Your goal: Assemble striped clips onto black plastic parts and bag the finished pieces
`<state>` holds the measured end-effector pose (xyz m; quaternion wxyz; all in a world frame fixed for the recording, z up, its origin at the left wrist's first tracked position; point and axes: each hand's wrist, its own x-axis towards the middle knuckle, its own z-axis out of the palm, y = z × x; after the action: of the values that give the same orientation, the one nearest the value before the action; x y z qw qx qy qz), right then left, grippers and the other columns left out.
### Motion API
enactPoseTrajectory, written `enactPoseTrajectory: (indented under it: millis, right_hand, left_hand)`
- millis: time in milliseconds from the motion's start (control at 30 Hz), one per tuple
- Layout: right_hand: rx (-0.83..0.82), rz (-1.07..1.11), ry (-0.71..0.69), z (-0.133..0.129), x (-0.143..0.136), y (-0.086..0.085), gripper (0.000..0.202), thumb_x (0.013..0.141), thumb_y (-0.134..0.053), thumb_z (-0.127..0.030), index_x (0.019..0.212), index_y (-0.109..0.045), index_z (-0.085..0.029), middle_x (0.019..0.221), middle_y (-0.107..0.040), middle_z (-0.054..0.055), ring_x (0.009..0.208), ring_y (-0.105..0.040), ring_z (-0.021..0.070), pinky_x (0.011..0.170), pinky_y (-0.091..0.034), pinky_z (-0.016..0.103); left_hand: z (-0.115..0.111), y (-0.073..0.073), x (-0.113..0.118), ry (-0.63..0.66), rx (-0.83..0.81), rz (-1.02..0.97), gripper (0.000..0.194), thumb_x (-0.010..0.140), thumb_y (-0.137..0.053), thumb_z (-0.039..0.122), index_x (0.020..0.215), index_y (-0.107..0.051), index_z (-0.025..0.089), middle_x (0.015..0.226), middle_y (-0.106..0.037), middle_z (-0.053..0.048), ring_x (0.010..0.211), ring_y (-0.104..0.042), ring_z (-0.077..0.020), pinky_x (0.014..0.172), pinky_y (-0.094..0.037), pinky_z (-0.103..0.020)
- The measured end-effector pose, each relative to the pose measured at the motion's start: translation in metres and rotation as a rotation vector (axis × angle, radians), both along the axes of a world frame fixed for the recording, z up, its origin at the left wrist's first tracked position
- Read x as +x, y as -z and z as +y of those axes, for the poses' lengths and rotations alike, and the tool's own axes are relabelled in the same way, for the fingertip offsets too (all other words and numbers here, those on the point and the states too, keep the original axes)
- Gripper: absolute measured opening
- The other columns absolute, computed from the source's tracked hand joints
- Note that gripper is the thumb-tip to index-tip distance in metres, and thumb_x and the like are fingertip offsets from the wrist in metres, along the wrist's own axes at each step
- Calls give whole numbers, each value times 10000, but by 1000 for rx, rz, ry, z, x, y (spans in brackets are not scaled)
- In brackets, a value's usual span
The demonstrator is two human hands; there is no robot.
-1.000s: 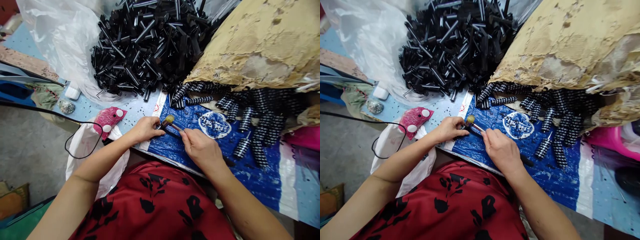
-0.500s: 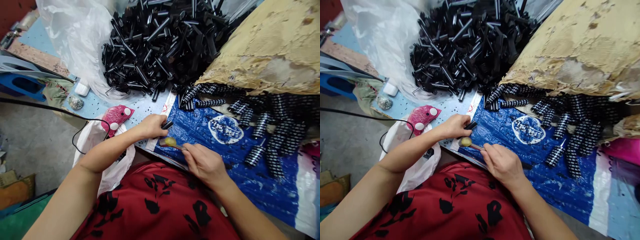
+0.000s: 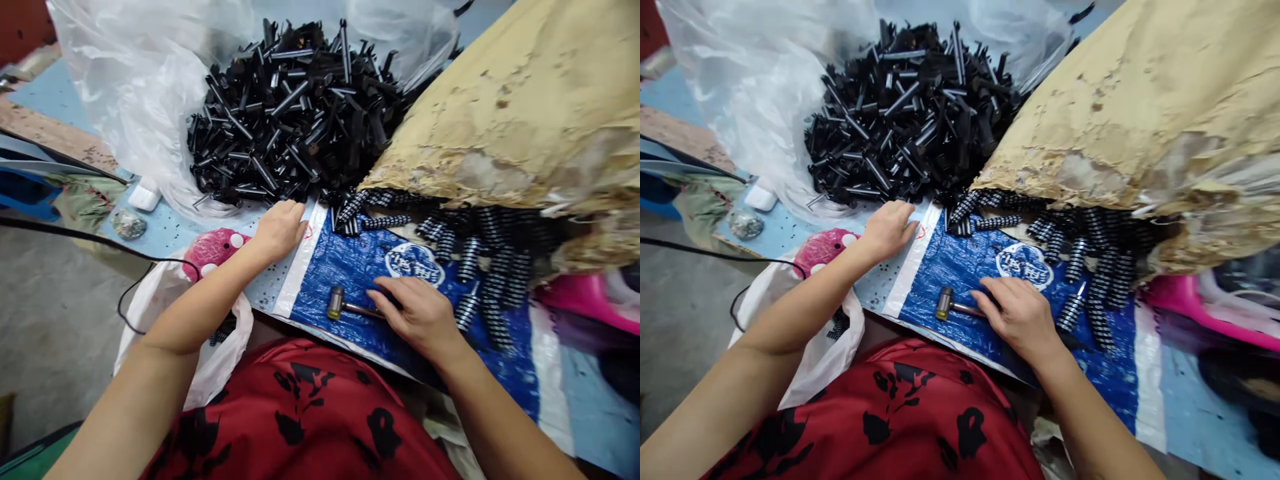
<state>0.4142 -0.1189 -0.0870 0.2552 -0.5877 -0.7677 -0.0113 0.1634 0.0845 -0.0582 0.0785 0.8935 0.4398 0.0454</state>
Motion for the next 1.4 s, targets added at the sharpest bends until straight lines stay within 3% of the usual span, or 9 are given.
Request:
enactPoseTrajectory:
  millis: [100, 233, 500, 633, 767, 833, 967, 1133, 1400]
  right_hand:
    - [35, -150, 145, 37, 17, -8, 276, 1021, -586, -318, 1187, -712, -136, 1059, -786, 121, 942, -708, 251, 863, -532, 369]
    - [-108, -321, 287, 84, 42, -9, 404, 1023, -440, -228, 1357, -613, -81, 1283, -709, 209, 1133, -623, 327, 857, -487, 427]
    - [-182, -456, 180, 92, 54, -1, 340, 1041, -419, -310, 1112, -700, -132, 931, -717, 155, 835, -628, 273, 701, -403, 385]
    - [-71, -105, 187, 53, 43, -4, 391, 1016, -546, -403, 1312, -644, -168, 1036, -759, 113, 857, -701, 239, 738, -510, 351]
    - [-32, 500, 376, 18, 23, -5, 343, 906, -721, -465, 1164, -712, -239, 995, -760, 46, 761, -698, 185, 722, -582, 337]
    - [-62, 854, 489, 13, 13, -5, 335, 859, -769, -513, 1061, -737, -248, 882, -727, 13, 652, -646, 151, 637, -571, 315]
    - [-176, 1473, 500, 23, -10, -10, 465, 793, -755, -698, 901, -696, -250, 870, -684, 18, 742, -666, 170, 611, -565, 295]
    - [-536, 1913, 376, 28, -40, -23, 500, 901, -576, -751, 997, -633, -263, 759, -588, -25, 613, -581, 135, 576, -552, 293]
    - [-483, 1929, 346, 10, -55, -30, 552, 883, -613, -767, 1102, -661, -263, 569, -444, -96, 398, -290, 68, 388, -292, 208]
  left_hand:
    - [14, 15, 18, -16, 23, 66, 205, 1005, -503, 236, 1087, -662, 137, 1158, -691, -180, 1094, -611, -305, 972, -460, -417]
    - [10, 18, -6, -57, 24, 83, 205, 1012, -498, 266, 1075, -654, 149, 1110, -698, -171, 1066, -617, -309, 938, -461, -415]
    - [10, 16, -33, -276, -74, -106, 158, 918, -641, 272, 1032, -671, 167, 976, -703, -94, 920, -640, -254, 854, -487, -375]
    - [31, 13, -21, -323, -197, -216, 83, 831, -621, 132, 771, -665, 170, 877, -692, -89, 865, -636, -239, 836, -491, -380]
    - [36, 5, -17, -511, -734, -776, 62, 761, -694, 185, 731, -643, 169, 660, -604, -5, 614, -563, -142, 645, -485, -296]
    - [27, -2, -17, -557, -989, -1041, 137, 723, -742, 216, 755, -617, 169, 710, -655, -13, 634, -617, -134, 627, -504, -271]
    - [-16, -16, -9, -374, -1354, -1191, 317, 708, -823, 243, 776, -520, 182, 932, -757, -64, 726, -717, -154, 604, -527, -247]
    - [-77, -10, 15, -341, -1416, -1213, 440, 761, -874, 346, 1048, -565, 223, 666, -620, 75, 431, -483, -46, 409, -285, -155]
    - [-108, -9, 36, -202, -1397, -1096, 314, 909, -691, 451, 1017, -528, 204, 732, -689, 24, 464, -561, -82, 477, -403, -211]
